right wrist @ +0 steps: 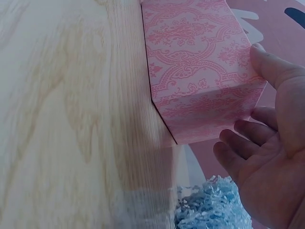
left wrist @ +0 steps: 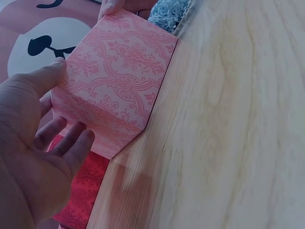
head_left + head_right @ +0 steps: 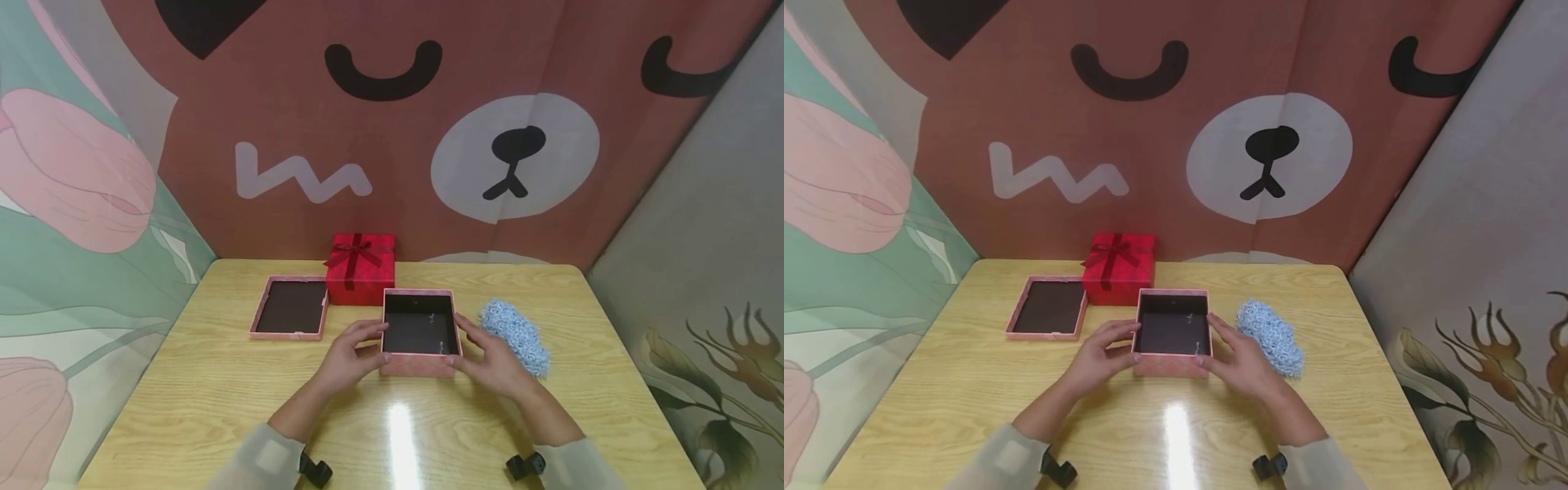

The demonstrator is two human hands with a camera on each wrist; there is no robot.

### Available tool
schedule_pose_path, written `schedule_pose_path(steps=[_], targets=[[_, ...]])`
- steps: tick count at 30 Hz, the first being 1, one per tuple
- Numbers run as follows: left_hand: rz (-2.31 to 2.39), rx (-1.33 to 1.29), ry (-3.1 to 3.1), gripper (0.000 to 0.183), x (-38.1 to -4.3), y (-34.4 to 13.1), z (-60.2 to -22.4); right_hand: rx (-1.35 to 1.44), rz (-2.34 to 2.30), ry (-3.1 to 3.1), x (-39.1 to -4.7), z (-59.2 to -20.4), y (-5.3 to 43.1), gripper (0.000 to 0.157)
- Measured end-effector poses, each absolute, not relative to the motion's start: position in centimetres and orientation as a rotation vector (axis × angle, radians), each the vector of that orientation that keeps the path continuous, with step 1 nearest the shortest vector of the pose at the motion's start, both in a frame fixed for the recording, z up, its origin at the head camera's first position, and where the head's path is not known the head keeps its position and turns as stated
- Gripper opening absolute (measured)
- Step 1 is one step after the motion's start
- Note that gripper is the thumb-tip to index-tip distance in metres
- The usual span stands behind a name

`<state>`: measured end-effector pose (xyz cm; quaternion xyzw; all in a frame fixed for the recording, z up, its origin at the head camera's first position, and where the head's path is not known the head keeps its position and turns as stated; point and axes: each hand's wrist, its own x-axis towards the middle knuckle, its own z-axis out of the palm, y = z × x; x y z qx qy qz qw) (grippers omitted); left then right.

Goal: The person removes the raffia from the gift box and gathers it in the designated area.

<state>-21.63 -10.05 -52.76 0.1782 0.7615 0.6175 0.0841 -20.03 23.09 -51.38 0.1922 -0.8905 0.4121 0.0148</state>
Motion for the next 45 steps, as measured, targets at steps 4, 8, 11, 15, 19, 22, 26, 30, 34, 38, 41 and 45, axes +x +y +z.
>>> schedule_pose_path(steps=[4, 8, 11, 15, 19, 22, 26, 30, 34, 38, 41, 45], targets=[[1.850, 0.540, 2.253, 0.054, -21.6, -9.4, -52.8, 0.607, 1.269, -2.758, -19.9, -51.3, 23.6, 0.083], [1.847, 0.572, 2.260, 0.055, -21.8, -8.8, -52.9, 0.609, 1.262, -2.744, -19.8, -51.2, 24.0, 0.081], [1.837, 0.586, 2.264, 0.055, -21.9, -8.5, -53.0, 0.600, 1.241, -2.749, -19.7, -51.2, 24.3, 0.082], [1.812, 0.597, 2.279, 0.056, -22.1, -8.1, -53.0, 0.604, 1.211, -2.747, -19.8, -51.2, 24.6, 0.082], [1.801, 0.607, 2.300, 0.057, -22.5, -7.7, -53.1, 0.574, 1.227, -2.754, -19.9, -51.1, 24.6, 0.082], [1.824, 0.600, 2.283, 0.057, -22.7, -7.3, -53.0, 0.525, 1.259, -2.773, -20.0, -51.0, 24.5, 0.082], [1.865, 0.580, 2.277, 0.059, -22.9, -6.8, -53.0, 0.480, 1.285, -2.788, -20.3, -51.0, 24.3, 0.083], [1.865, 0.527, 2.313, 0.060, -23.2, -6.2, -53.1, 0.444, 1.288, -2.796, -20.8, -51.1, 24.2, 0.082], [1.875, 0.499, 2.334, 0.061, -23.7, -5.6, -53.3, 0.381, 1.271, -2.810, -21.2, -51.2, 24.1, 0.080], [1.908, 0.438, 2.323, 0.063, -24.2, -5.0, -53.5, 0.339, 1.260, -2.793, -21.8, -51.4, 23.9, 0.078], [1.910, 0.389, 2.338, 0.063, -24.6, -4.6, -53.6, 0.320, 1.274, -2.772, -22.3, -51.5, 23.7, 0.077], [1.888, 0.373, 2.409, 0.062, -25.1, -4.0, -53.6, 0.281, 1.301, -2.763, -22.8, -51.6, 23.6, 0.075]])
